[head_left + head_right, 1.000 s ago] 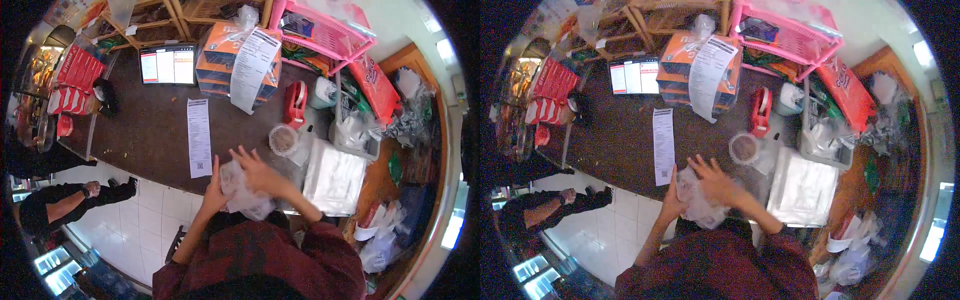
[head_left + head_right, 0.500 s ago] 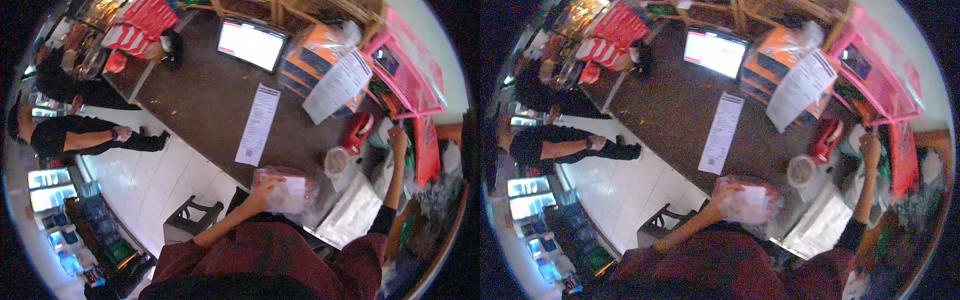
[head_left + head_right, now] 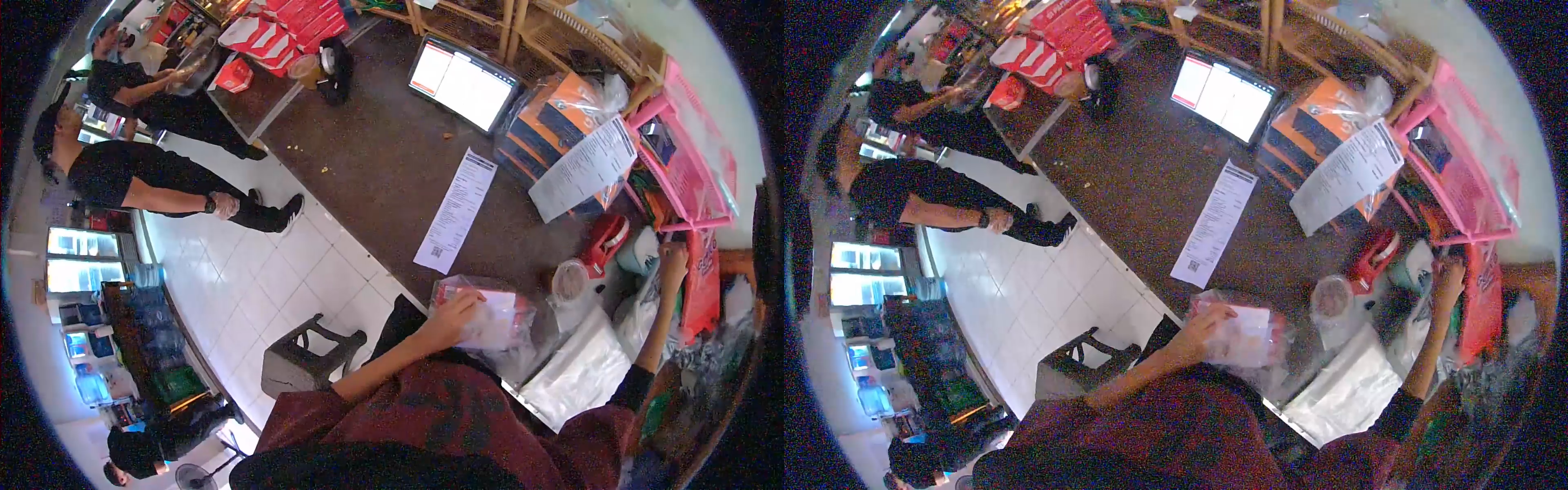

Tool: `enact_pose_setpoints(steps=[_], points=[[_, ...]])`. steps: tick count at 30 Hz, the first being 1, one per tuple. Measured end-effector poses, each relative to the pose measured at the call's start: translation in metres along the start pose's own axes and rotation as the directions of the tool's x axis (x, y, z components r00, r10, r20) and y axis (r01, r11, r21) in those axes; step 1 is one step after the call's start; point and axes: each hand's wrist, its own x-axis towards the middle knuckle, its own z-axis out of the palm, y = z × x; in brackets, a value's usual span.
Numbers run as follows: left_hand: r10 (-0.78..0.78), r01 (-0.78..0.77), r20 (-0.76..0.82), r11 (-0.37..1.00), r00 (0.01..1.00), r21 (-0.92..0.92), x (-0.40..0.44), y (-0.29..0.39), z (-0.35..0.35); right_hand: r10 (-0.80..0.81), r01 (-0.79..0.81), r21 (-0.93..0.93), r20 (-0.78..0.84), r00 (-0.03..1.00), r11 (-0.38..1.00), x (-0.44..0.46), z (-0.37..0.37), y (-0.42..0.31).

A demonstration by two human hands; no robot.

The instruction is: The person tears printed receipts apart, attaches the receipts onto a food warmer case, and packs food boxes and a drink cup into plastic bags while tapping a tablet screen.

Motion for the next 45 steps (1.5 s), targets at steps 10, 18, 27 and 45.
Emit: enact_pose_setpoints(steps=[10,18,27,45], points=[[0.254,-0.280,0.143,0.939,0.957,0.202,0.011,0.009,-0.014,0.124,-0.311,0.532,0.356,0.926,0.788,-0.086,-0.101,-0.260],[-0.039,-0.040,0.364,0.977,0.930,0.208,0.019,0.018,-0.026,-0.109,-0.476,0.780,0.559,0.822,0.406,-0.139,-0.104,-0.353],[-0.367,0.365,-0.026,0.929,0.930,-0.062,0.018,0.000,-0.025,-0.266,-0.471,0.797,0.581,0.769,0.378,-0.134,-0.102,-0.360],[-0.381,0.347,-0.126,0.910,0.916,-0.227,0.006,-0.011,-0.006,-0.124,-0.460,0.791,0.545,0.829,0.404,-0.121,-0.093,-0.373]])
